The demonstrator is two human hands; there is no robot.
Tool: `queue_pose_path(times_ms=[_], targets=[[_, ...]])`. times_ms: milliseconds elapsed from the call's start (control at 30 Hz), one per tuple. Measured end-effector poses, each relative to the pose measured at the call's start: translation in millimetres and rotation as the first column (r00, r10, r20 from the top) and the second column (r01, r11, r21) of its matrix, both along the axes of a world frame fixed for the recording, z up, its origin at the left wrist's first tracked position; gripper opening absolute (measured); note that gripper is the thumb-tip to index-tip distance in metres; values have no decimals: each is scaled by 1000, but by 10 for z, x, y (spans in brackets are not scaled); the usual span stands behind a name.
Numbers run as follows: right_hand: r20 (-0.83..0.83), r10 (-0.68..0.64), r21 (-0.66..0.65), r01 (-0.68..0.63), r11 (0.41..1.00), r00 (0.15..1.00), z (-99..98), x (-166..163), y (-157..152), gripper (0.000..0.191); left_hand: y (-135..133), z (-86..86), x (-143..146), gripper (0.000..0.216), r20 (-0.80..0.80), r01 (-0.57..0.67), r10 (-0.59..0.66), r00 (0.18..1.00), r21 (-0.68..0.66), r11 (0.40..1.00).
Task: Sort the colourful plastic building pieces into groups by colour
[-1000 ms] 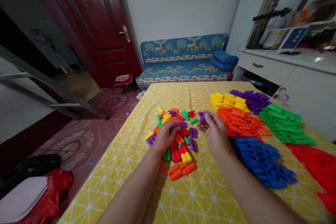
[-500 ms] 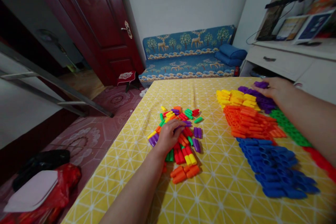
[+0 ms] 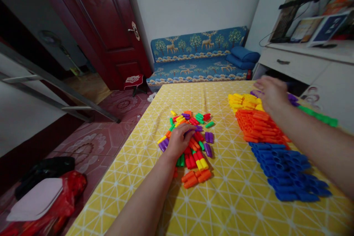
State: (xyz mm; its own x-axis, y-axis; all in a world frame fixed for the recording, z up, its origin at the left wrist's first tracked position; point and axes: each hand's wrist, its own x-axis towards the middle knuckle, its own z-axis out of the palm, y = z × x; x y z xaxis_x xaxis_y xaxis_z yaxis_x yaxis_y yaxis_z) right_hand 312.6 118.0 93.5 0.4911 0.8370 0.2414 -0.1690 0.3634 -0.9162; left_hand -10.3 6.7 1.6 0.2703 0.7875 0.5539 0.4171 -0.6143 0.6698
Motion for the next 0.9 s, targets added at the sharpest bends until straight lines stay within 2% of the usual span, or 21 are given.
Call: queue_pose_path(times_ms=[67, 133, 200, 300, 367, 467, 533, 600, 667, 767, 833, 900], targets=[[-19, 87, -101, -89, 991, 996, -181, -448, -333, 10, 7, -15, 0, 18, 6, -11, 11, 1000, 11, 1000], [37, 177, -191, -167, 967, 984, -452, -879, -650, 26, 11, -25, 1, 17, 8, -27, 27, 1000, 26, 999], [166, 250, -215, -212, 953, 954, -739, -1218, -883, 38, 11, -29, 2, 17, 7, -39, 38, 999, 41, 998], [476, 202, -195, -121, 973, 856, -1015, -1489, -991, 44, 11, -26, 2, 16, 8, -50, 50, 999, 57, 997], [695, 153, -173, -43, 984, 703, -1033, -1540, -909, 52, 14, -23, 1, 15, 10, -56, 55, 998, 62, 997], [915, 215, -216, -35, 976, 341, -878, -1543, -658, 61, 22, -19, -1, 16, 6, -71, 70, 998, 67, 995], [937, 336, -330, -74, 941, 99, -754, -1549, -492, 58, 26, -17, -2, 16, -4, -81, 82, 997, 65, 995], [906, 423, -424, -94, 901, -30, -679, -1565, -385, 49, 27, -14, -2, 16, -15, -87, 88, 996, 61, 994], [895, 443, -447, -80, 891, -55, -667, -1580, -361, 38, 26, -14, -2, 16, -22, -84, 86, 996, 55, 995], [921, 390, -390, -24, 920, -1, -732, -1576, -456, 28, 23, -21, 0, 17, -26, -70, 71, 997, 54, 996], [933, 341, -341, -20, 940, 113, -801, -1560, -561, 24, 21, -26, 0, 17, -27, -66, 68, 997, 59, 996], [913, 283, -282, -46, 958, 295, -876, -1544, -671, 23, 20, -25, 1, 17, -26, -68, 70, 997, 61, 996]])
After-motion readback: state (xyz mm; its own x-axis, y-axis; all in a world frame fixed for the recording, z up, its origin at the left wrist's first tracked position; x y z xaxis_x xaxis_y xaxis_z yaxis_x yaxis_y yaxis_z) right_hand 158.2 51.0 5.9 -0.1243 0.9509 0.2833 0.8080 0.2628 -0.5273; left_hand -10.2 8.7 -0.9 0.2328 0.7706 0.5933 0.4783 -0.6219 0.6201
